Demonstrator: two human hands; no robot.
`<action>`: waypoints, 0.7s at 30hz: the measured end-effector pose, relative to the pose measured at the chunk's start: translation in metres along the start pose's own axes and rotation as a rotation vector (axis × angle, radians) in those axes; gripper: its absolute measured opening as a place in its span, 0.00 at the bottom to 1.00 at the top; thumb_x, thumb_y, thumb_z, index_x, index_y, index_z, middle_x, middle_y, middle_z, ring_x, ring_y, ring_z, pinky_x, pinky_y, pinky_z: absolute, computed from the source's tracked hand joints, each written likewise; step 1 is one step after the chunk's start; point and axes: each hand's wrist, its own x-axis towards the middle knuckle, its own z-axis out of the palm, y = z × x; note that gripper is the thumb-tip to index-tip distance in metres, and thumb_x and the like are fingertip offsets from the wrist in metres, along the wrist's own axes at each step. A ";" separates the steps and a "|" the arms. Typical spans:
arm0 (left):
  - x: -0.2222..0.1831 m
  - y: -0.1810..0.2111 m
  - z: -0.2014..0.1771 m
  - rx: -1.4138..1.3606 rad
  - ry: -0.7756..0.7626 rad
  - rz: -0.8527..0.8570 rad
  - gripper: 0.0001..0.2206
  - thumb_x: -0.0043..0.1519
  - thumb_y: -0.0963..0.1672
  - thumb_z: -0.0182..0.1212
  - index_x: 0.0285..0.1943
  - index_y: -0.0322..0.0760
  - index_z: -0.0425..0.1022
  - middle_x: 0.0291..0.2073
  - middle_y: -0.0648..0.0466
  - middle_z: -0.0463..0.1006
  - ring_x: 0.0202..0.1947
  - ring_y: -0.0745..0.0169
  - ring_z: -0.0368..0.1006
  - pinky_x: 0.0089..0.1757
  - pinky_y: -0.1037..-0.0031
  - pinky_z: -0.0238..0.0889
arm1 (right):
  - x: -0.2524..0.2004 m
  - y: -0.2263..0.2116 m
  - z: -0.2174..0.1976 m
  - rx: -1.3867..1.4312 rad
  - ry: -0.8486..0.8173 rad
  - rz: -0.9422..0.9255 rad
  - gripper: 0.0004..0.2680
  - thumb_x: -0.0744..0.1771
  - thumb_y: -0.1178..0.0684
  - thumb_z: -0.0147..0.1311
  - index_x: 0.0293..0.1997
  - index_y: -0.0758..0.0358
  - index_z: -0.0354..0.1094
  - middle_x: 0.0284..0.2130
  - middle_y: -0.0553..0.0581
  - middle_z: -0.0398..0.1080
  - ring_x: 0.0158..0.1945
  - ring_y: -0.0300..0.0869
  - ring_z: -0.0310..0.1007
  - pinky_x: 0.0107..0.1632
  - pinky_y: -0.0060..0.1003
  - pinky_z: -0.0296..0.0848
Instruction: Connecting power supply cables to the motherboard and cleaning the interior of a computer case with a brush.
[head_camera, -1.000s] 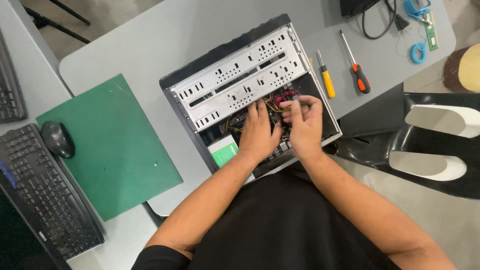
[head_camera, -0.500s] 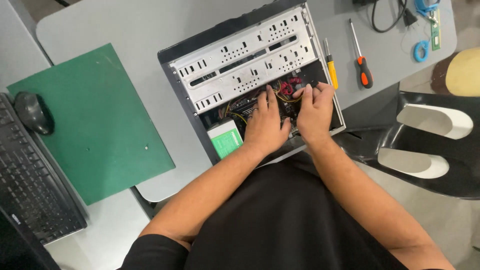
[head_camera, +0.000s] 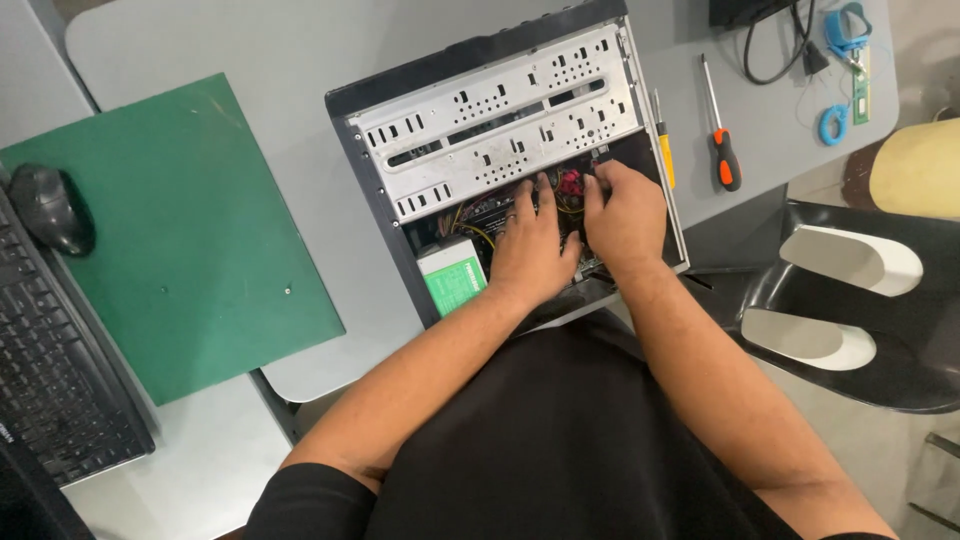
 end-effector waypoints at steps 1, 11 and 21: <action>0.001 0.000 -0.001 -0.002 -0.001 -0.005 0.32 0.57 0.48 0.49 0.65 0.23 0.42 0.58 0.31 0.49 0.53 0.32 0.60 0.44 0.50 0.63 | 0.001 0.001 0.000 0.000 -0.006 -0.002 0.06 0.64 0.53 0.52 0.36 0.63 0.70 0.25 0.56 0.71 0.34 0.50 0.72 0.36 0.42 0.71; 0.000 -0.001 -0.003 -0.015 -0.018 0.021 0.31 0.58 0.47 0.47 0.66 0.24 0.42 0.58 0.31 0.49 0.55 0.32 0.59 0.44 0.49 0.62 | 0.003 0.013 0.003 -0.084 -0.027 -0.081 0.06 0.64 0.52 0.52 0.36 0.62 0.70 0.24 0.55 0.70 0.33 0.50 0.72 0.36 0.41 0.71; 0.000 -0.002 -0.002 -0.005 0.014 0.041 0.30 0.57 0.47 0.47 0.65 0.23 0.44 0.57 0.31 0.52 0.52 0.33 0.62 0.43 0.50 0.63 | 0.010 0.013 0.002 -0.110 -0.025 -0.144 0.06 0.65 0.52 0.51 0.35 0.63 0.69 0.23 0.57 0.68 0.32 0.52 0.71 0.34 0.42 0.70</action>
